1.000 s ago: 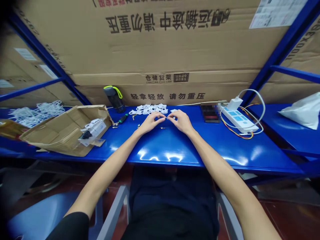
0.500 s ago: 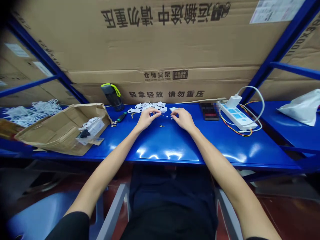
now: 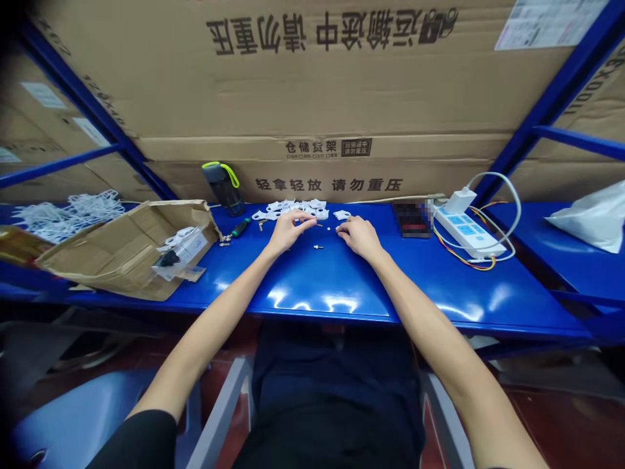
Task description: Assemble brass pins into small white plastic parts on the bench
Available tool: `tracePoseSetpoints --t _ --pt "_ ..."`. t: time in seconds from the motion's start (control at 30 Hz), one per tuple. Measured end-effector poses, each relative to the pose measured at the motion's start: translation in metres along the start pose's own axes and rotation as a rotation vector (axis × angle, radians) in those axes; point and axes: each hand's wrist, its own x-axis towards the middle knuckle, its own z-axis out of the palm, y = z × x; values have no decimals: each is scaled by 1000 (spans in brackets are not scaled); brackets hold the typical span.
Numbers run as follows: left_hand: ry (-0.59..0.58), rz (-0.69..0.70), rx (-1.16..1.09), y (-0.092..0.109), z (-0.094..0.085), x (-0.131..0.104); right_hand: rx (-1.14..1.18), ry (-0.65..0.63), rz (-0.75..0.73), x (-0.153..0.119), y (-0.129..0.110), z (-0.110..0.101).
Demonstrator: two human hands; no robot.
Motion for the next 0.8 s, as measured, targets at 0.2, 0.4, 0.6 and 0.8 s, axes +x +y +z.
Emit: tracePoseSetpoints --t 0.2,0.4,0.6,0.8 --pt "-17 -26 -21 0 0 0 149 65 7 2 0 0" --pt "-39 -91 -70 4 0 1 736 254 45 3 -6 -8" --pt "-39 -87 -101 7 0 2 1022 250 73 2 -11 -10" --pt "-34 -55 -108 5 2 1 1082 207 72 3 -14 -8"
